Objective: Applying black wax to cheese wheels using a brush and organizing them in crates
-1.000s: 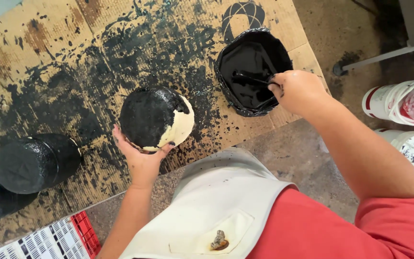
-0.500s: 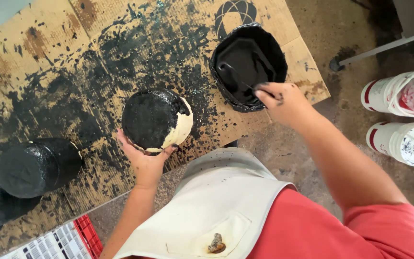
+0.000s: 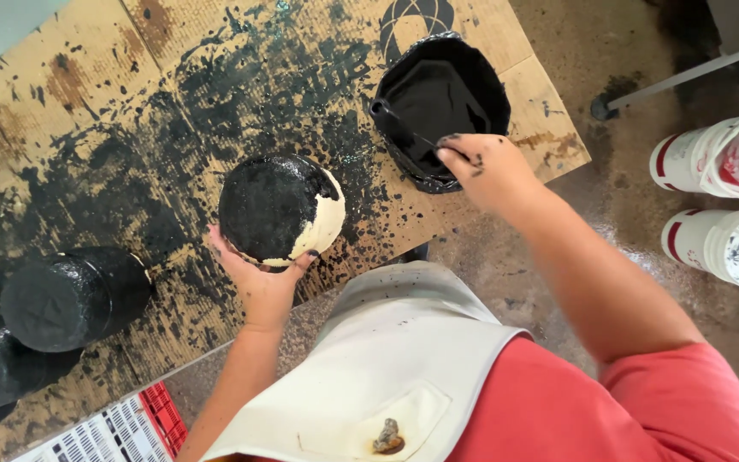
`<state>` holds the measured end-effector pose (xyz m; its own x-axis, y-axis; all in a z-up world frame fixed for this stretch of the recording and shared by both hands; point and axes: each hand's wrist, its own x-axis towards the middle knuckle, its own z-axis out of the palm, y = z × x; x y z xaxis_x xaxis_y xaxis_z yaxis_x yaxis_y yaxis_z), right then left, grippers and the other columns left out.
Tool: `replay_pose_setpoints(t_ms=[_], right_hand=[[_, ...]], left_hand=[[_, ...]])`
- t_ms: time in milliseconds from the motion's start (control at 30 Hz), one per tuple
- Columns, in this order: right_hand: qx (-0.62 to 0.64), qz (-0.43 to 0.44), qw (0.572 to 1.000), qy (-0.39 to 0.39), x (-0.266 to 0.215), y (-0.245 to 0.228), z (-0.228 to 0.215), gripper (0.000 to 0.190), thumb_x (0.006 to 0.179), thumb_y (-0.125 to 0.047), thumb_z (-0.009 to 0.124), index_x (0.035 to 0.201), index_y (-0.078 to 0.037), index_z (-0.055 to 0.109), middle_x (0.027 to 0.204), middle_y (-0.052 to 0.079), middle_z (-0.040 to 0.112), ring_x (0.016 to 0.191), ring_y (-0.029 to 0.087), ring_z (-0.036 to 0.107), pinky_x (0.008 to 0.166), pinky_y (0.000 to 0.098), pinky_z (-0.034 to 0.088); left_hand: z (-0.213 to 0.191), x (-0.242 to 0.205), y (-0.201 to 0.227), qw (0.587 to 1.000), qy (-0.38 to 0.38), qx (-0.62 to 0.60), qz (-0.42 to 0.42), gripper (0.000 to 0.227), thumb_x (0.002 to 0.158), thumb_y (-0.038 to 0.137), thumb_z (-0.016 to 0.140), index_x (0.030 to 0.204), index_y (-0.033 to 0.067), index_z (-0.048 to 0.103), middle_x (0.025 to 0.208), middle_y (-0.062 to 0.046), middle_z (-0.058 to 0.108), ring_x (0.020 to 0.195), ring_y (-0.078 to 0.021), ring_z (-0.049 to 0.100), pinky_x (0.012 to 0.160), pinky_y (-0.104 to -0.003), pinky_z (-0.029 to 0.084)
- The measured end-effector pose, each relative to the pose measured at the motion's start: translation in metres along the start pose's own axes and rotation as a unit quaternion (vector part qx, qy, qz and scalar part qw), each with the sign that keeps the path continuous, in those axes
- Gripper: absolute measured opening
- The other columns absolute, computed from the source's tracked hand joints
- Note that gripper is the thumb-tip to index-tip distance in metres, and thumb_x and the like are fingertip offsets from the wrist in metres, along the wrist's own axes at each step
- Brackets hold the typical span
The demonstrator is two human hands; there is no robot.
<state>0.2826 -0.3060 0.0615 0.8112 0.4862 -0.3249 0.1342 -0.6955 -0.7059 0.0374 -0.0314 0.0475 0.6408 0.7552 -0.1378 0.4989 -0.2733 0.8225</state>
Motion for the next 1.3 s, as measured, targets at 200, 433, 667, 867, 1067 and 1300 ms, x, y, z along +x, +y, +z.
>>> replay_pose_setpoints(t_ms=[200,433,667,867,1067,1300], right_hand=[[0.019,-0.028,0.999,0.027,-0.024,0.017,-0.01,0.024,0.098,-0.025,0.073,0.116,-0.012,0.079,0.109,0.016,0.076,0.108,0.038,0.069,0.094,0.0471,0.054],[0.183,-0.045,0.972,0.136,-0.056,0.016,0.021,0.016,0.101,-0.015,0.073,0.115,-0.01,0.077,0.104,0.013,0.075,0.096,0.027,0.073,0.081,0.0403,0.058],[0.332,-0.039,0.943,0.005,-0.038,-0.023,0.106,0.02,0.102,-0.009,0.062,0.118,-0.001,0.072,0.102,0.022,0.075,0.091,0.035,0.075,0.083,0.0478,0.062],[0.325,-0.002,0.945,-0.03,-0.044,-0.047,0.148,0.033,0.106,-0.016,0.058,0.127,0.007,0.065,0.112,0.031,0.071,0.108,0.045,0.069,0.09,0.0564,0.058],[0.303,-0.073,0.949,-0.042,0.015,-0.079,0.159,0.035,0.111,-0.015,0.047,0.133,0.011,0.057,0.119,0.034,0.066,0.116,0.048,0.065,0.095,0.0603,0.056],[0.229,0.009,0.971,-0.073,-0.036,-0.076,0.14,0.036,0.107,-0.022,0.055,0.129,0.004,0.065,0.115,0.025,0.072,0.11,0.039,0.07,0.094,0.0508,0.058]], left_hand=[[-0.002,-0.001,-0.004,0.998,0.022,0.019,0.051,0.145,0.054,0.038,0.104,0.162,0.0094,0.01,0.157,-0.031,0.017,0.15,-0.0508,0.022,0.117,-0.067,0.028],[-0.006,0.018,-0.022,0.997,0.025,-0.011,0.074,0.138,0.053,0.02,0.106,0.159,0.0058,0.019,0.152,-0.033,0.025,0.145,-0.0491,0.033,0.119,-0.06,0.028],[-0.051,0.058,-0.062,0.984,-0.077,-0.122,0.107,0.133,0.065,0.01,0.099,0.159,0.0103,0.004,0.154,-0.025,0.033,0.139,-0.0378,0.045,0.115,-0.048,0.044],[-0.073,0.082,-0.078,0.98,-0.101,-0.165,0.038,0.125,0.075,0.011,0.092,0.161,0.0186,0.002,0.156,-0.017,0.036,0.138,-0.031,0.046,0.115,-0.043,0.046],[-0.081,0.086,-0.084,0.98,-0.108,-0.165,0.013,0.121,0.077,0.014,0.09,0.16,0.0205,0.003,0.155,-0.014,0.036,0.138,-0.0338,0.049,0.112,-0.045,0.05],[-0.079,0.094,-0.08,0.978,-0.109,-0.175,0.012,0.119,0.077,0.017,0.091,0.16,0.0206,0.006,0.155,-0.014,0.036,0.136,-0.033,0.05,0.111,-0.046,0.05]])
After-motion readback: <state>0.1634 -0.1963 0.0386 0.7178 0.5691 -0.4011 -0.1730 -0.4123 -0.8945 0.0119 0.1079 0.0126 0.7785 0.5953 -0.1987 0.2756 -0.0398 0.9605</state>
